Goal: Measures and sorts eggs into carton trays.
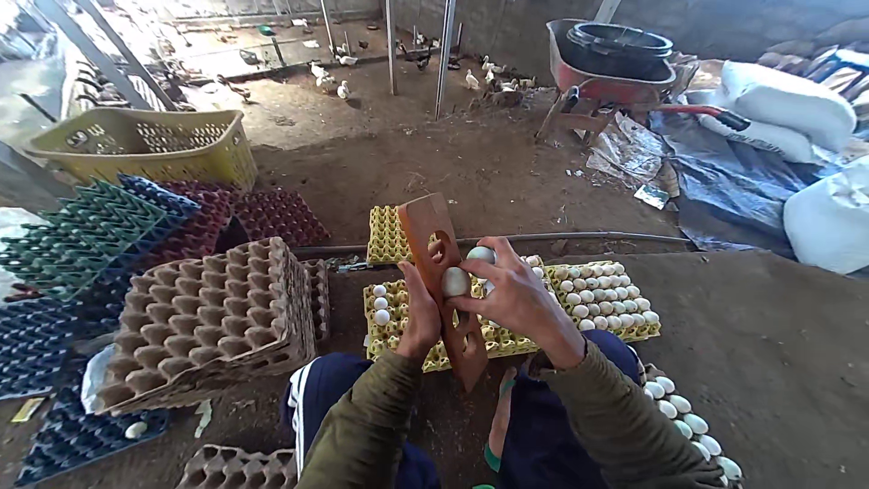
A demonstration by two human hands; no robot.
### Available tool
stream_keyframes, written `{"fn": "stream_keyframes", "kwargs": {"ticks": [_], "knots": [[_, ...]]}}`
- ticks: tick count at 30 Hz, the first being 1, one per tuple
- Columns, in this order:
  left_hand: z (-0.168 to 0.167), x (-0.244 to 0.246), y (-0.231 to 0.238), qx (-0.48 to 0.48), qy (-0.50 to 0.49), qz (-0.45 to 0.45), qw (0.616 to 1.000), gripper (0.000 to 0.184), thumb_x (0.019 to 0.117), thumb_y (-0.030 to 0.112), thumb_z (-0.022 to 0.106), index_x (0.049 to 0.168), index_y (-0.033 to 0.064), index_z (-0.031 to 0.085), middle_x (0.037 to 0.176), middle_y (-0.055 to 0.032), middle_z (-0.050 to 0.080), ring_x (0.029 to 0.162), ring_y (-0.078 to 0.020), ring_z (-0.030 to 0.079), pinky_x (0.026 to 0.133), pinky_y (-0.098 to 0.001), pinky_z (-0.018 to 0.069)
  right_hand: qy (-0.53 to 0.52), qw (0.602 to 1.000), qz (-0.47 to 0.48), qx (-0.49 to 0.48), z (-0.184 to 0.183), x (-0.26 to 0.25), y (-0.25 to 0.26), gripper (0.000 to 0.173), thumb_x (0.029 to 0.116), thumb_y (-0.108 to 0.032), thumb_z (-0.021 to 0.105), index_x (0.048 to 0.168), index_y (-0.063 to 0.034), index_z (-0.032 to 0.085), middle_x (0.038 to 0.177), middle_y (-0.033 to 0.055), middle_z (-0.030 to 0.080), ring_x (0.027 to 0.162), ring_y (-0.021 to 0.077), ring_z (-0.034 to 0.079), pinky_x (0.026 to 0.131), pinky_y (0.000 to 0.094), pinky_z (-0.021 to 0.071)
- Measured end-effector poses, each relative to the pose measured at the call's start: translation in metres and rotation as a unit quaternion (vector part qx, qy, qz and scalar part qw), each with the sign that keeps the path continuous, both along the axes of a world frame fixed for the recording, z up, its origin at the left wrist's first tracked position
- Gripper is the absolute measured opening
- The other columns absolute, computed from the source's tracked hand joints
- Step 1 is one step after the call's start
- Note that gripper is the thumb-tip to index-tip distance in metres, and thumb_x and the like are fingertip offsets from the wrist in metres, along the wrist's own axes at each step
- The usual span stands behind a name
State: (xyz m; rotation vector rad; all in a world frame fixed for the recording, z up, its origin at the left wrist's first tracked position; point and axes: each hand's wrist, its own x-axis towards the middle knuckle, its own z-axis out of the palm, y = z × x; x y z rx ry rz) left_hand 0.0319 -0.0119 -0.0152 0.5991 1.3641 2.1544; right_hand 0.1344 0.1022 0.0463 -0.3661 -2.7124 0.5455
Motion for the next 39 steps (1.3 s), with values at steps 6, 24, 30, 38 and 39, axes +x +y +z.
{"fn": "stream_keyframes", "kwargs": {"ticks": [6, 24, 30, 38, 39], "knots": [[0.004, 0.012, 0.003, -0.013, 0.091, -0.02, 0.996, 0.111, 0.0866, 0.087, 0.006, 0.146, -0.0011, 0.038, 0.128, -0.0059, 0.064, 0.114, -0.0085, 0.063, 0.094, -0.0304, 0.0549, 0.076, 0.997, -0.025, 0.02, -0.003, 0.022, -0.001, 0.052, 0.0768, -0.057, 0.082, 0.109, -0.0161, 0.078, 0.141, 0.0198, 0.056, 0.116, 0.0345, 0.063, 0.084, 0.0492, 0.0578], [-0.002, 0.033, 0.024, -0.021, 0.19, -0.066, 0.979, 0.12, 0.0836, 0.091, 0.017, 0.143, -0.012, 0.037, 0.125, -0.0104, 0.064, 0.111, -0.0049, 0.063, 0.096, -0.0272, 0.0539, 0.131, 0.989, -0.071, 0.004, -0.019, 0.059, 0.011, 0.047, 0.0744, -0.048, 0.087, 0.106, -0.0147, 0.077, 0.14, 0.0197, 0.057, 0.116, 0.0352, 0.064, 0.085, 0.0506, 0.0584], [0.008, 0.045, 0.037, -0.067, 0.176, -0.048, 0.981, 0.096, 0.0981, 0.073, 0.009, 0.138, -0.0061, 0.045, 0.111, -0.0055, 0.067, 0.101, -0.0035, 0.065, 0.09, -0.0263, 0.0557, 0.121, 0.989, -0.081, -0.021, -0.024, 0.069, 0.023, 0.048, 0.0772, -0.05, 0.085, 0.11, -0.0163, 0.077, 0.139, 0.0185, 0.058, 0.119, 0.0336, 0.062, 0.089, 0.0509, 0.0572], [0.02, 0.029, 0.049, -0.054, 0.065, -0.007, 0.996, 0.083, 0.1008, 0.063, -0.004, 0.152, 0.0126, 0.039, 0.136, -0.0077, 0.059, 0.114, -0.0172, 0.063, 0.091, -0.0418, 0.057, 0.144, 0.945, -0.082, -0.281, -0.024, 0.097, 0.033, 0.052, 0.0809, -0.045, 0.083, 0.114, -0.0066, 0.074, 0.135, 0.0121, 0.06, 0.108, 0.0145, 0.066, 0.085, 0.0297, 0.0592], [0.021, 0.027, 0.049, -0.048, 0.059, -0.005, 0.997, 0.084, 0.0998, 0.065, -0.004, 0.151, 0.0129, 0.038, 0.134, -0.0074, 0.06, 0.112, -0.0181, 0.064, 0.089, -0.0429, 0.0583, 0.158, 0.905, -0.07, -0.389, -0.026, 0.102, 0.032, 0.052, 0.0831, -0.043, 0.08, 0.117, -0.0042, 0.072, 0.129, 0.0074, 0.064, 0.103, 0.0114, 0.067, 0.083, 0.0279, 0.0593]]}}
